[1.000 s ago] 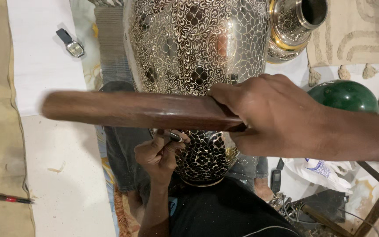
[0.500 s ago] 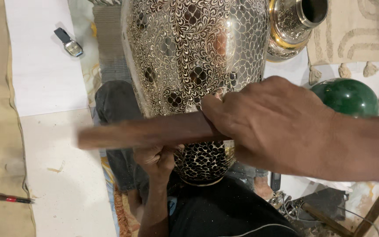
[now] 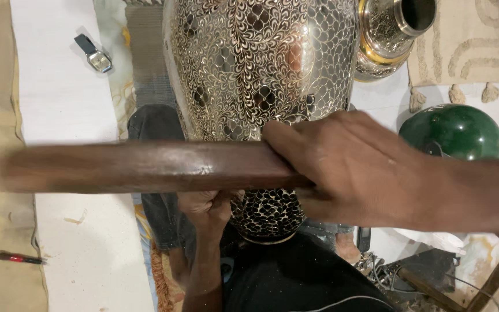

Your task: The person sits on the floor with a large engraved brass vase braced between the legs and hammers a small chisel against the vase surface using a wooden mallet, working the patterned decoration. The person repositions the chisel on different spots of the vase and continues striking throughout the episode.

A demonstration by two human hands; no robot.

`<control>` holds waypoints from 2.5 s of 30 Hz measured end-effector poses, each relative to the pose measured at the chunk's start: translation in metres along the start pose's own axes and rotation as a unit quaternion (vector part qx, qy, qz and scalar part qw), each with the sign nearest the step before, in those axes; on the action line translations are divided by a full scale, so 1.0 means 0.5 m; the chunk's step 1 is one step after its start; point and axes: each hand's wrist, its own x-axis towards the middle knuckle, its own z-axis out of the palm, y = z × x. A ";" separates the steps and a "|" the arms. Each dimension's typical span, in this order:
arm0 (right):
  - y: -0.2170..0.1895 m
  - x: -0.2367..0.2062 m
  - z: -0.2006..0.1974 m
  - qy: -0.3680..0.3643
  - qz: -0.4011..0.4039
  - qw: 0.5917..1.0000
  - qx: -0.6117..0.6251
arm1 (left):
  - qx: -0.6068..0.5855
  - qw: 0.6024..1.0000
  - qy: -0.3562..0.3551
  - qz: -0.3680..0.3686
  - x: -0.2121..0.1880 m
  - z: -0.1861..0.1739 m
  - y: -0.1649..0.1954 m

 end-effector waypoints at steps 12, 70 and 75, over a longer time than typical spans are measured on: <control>0.019 -0.003 0.021 0.026 -0.023 0.999 0.009 | -0.174 0.975 0.049 -0.131 -0.021 -0.010 -0.023; 0.087 -0.013 0.105 0.019 -0.002 0.996 0.092 | -0.086 0.989 -0.118 -0.031 0.039 0.000 0.037; 0.080 -0.016 0.107 0.117 -0.075 0.984 0.111 | -0.113 0.989 -0.086 -0.040 0.022 -0.006 0.011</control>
